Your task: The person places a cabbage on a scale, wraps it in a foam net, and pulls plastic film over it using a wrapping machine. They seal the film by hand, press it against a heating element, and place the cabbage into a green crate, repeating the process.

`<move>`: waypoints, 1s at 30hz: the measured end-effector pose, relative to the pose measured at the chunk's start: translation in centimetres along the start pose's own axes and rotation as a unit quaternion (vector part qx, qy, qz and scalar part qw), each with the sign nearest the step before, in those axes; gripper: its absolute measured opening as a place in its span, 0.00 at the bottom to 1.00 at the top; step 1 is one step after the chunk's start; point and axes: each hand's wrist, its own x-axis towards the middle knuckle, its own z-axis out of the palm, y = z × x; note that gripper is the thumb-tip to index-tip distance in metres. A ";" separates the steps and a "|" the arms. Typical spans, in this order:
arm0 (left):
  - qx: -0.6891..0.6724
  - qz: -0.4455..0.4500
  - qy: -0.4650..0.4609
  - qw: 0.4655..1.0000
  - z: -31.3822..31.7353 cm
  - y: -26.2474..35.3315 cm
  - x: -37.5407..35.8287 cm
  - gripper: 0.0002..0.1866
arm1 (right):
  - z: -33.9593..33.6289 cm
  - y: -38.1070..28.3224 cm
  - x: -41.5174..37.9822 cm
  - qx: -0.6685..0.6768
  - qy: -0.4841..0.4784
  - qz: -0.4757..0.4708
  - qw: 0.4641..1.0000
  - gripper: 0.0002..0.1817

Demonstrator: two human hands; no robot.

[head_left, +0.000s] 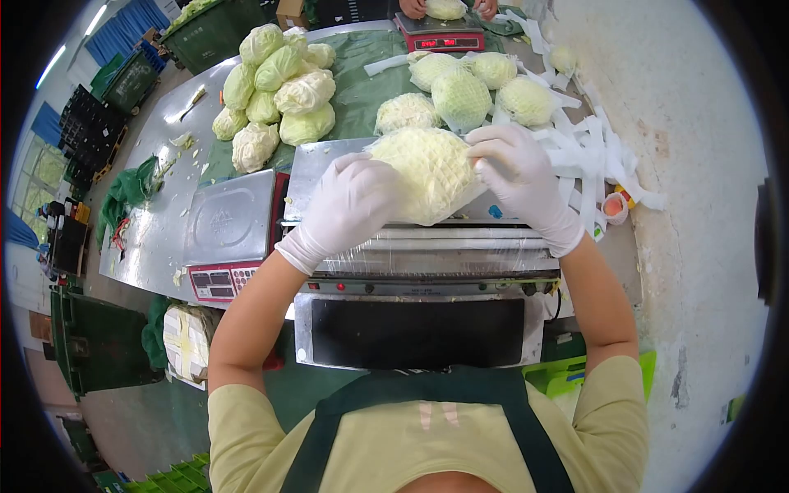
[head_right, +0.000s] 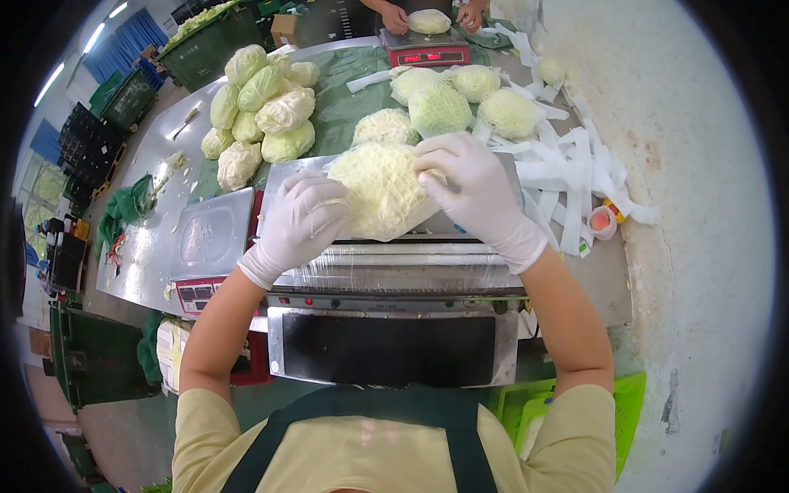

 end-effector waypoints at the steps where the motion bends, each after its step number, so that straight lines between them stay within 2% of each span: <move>1: -0.009 -0.012 0.012 1.000 -0.3 0.0 -0.1 0.16 | -0.6 -0.1 -0.6 -0.004 0.015 0.026 1.000 0.05; 5: -0.031 -0.076 0.050 0.995 -3.3 0.6 -1.2 0.13 | -2.7 0.1 -5.4 -0.030 0.043 0.153 0.987 0.08; 7: -0.001 -0.162 0.081 0.983 -4.1 1.0 -4.7 0.12 | -4.1 -0.9 -9.0 -0.097 0.060 0.229 0.967 0.09; 9: 0.014 -0.259 0.078 0.963 -4.8 2.4 -7.1 0.10 | -4.7 -1.9 -13.1 -0.131 0.068 0.354 0.924 0.10; 10: -0.009 -0.337 0.035 0.941 -4.5 3.3 -8.1 0.09 | -4.6 -2.4 -14.6 -0.141 0.073 0.410 0.898 0.12; 12: -0.030 -0.496 -0.056 0.866 -4.6 4.7 -10.7 0.06 | -3.5 -3.7 -15.9 -0.204 0.028 0.465 0.861 0.16; 13: -0.013 -0.534 -0.078 0.842 -4.3 5.7 -11.0 0.09 | -2.3 -4.1 -16.0 -0.227 0.002 0.485 0.845 0.18; 14: 0.021 -0.540 -0.125 0.832 -4.0 6.1 -11.0 0.14 | -1.2 -3.9 -16.5 -0.271 -0.023 0.460 0.845 0.22; 15: 0.009 -0.534 -0.116 0.838 -3.2 6.6 -11.0 0.18 | -0.3 -3.9 -16.2 -0.278 -0.038 0.459 0.843 0.21; 16: 0.082 -0.506 -0.125 0.850 -2.2 6.8 -10.8 0.21 | 0.3 -3.9 -15.8 -0.290 -0.050 0.460 0.838 0.20; 17: 0.066 -0.554 -0.162 0.814 -2.3 7.1 -9.0 0.24 | 0.6 -3.9 -15.6 -0.306 -0.061 0.462 0.830 0.20; 19: 0.059 -0.570 -0.190 0.797 -1.1 6.9 -7.8 0.22 | 0.8 -3.4 -15.1 -0.215 -0.054 0.475 0.851 0.16; 20: 0.044 -0.566 -0.152 0.809 -0.1 6.6 -8.4 0.21 | 0.9 -3.1 -15.1 -0.170 -0.050 0.481 0.859 0.14; 22: 0.015 -0.554 -0.078 0.829 2.3 5.9 -10.0 0.17 | 1.2 -1.1 -16.3 -0.004 0.022 0.460 0.887 0.10; 23: -0.063 -0.564 -0.009 0.823 2.1 6.3 -10.0 0.16 | 1.1 -0.4 -16.6 0.081 0.057 0.443 0.891 0.08; 24: -0.140 -0.568 0.059 0.809 1.8 6.9 -10.2 0.14 | -0.8 -2.5 -14.9 0.246 0.051 0.526 0.813 0.04; 25: -0.216 -0.566 0.124 0.786 1.3 7.8 -10.4 0.12 | -1.6 -3.0 -15.2 0.352 0.053 0.525 0.773 0.03; 26: -0.387 -0.578 0.173 0.697 -0.4 9.1 -10.2 0.08 | -2.5 -3.3 -16.0 0.454 0.055 0.519 0.723 0.03; 27: -0.445 -0.616 0.186 0.622 -1.5 10.1 -11.2 0.09 | -3.0 -3.9 -16.9 0.549 0.058 0.505 0.663 0.03; 28: -0.500 -0.645 0.199 0.543 -2.6 10.5 -12.4 0.10 | -3.1 -5.2 -17.8 0.505 0.076 0.507 0.695 0.02; 29: -0.600 -0.645 0.214 0.422 -3.7 10.9 -13.8 0.15 | -2.9 -6.8 -18.8 0.459 0.094 0.507 0.723 0.02; 30: -0.715 -0.607 0.161 0.308 -5.8 11.5 -14.7 0.19 | -3.3 -8.6 -19.3 0.485 0.089 0.495 0.715 0.02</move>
